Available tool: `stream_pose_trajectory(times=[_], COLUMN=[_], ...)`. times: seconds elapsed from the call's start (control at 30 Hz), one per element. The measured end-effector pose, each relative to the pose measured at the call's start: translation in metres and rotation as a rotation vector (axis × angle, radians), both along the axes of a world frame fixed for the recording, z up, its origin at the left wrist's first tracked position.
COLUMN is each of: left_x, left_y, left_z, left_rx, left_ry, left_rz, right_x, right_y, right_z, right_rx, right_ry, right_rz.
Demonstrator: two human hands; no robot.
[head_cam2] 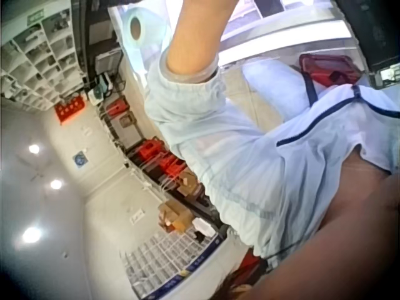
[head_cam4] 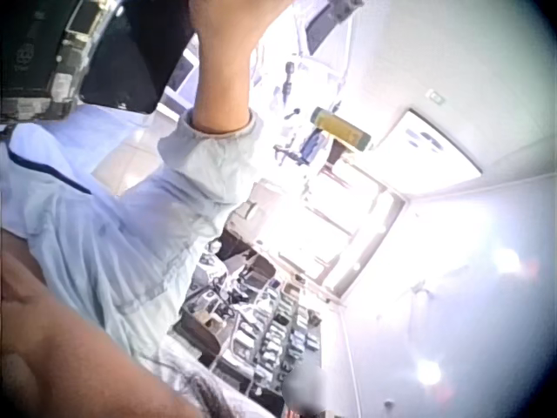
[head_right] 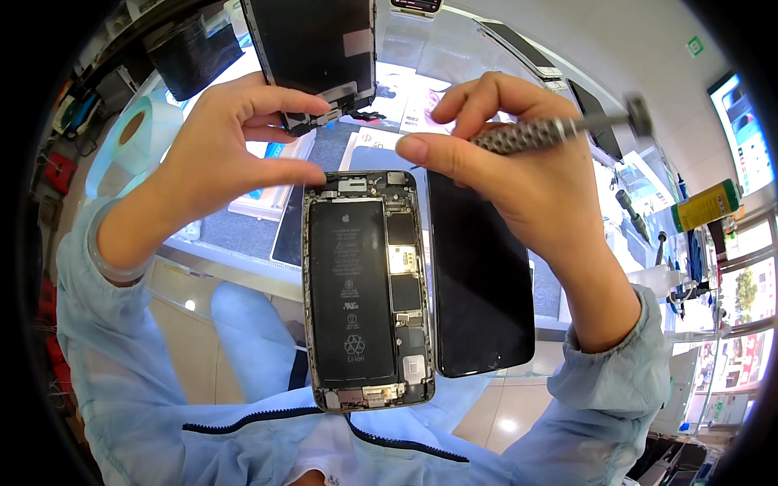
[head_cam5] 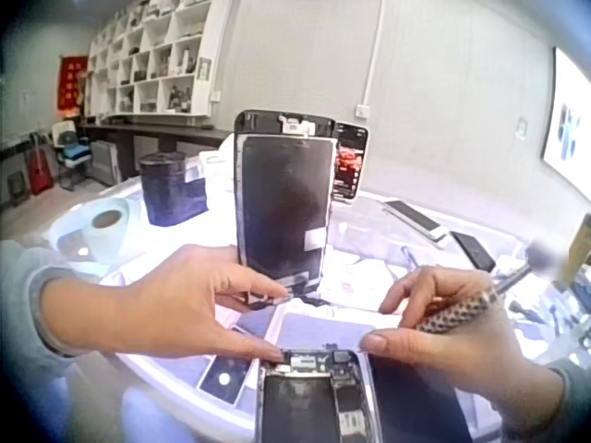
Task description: The person removes the back cover of a smartphone, then uses a screwdriver to unscrew and detach internal components including the motherboard and battery. The device remains open with parts separated by the end of the clip.
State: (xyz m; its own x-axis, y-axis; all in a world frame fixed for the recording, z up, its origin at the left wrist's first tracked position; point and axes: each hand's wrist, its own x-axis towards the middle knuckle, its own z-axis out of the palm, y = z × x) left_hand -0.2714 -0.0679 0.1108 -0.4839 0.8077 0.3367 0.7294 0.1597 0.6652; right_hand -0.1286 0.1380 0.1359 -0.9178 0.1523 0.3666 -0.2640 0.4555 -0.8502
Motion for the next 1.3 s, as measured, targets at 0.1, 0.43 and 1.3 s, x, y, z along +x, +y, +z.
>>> stream_pose_trajectory(times=[0.1, 0.43, 1.3], left_x=[-0.003, 0.005, 0.002], left_y=[0.004, -0.002, -0.002], left_z=[-0.007, 0.002, 0.001], left_rx=[0.095, -0.073, -0.067], left_ry=[0.126, 0.04, 0.037], left_rz=[-0.032, -0.055, -0.037], right_x=[-0.008, -0.012, 0.002], right_y=[0.005, -0.007, 0.014], right_z=[-0.005, 0.003, 0.016], right_rx=[-0.04, 0.197, 0.744], right_ry=[-0.027, 0.065, 0.42], right_rz=[0.042, -0.019, 0.217])
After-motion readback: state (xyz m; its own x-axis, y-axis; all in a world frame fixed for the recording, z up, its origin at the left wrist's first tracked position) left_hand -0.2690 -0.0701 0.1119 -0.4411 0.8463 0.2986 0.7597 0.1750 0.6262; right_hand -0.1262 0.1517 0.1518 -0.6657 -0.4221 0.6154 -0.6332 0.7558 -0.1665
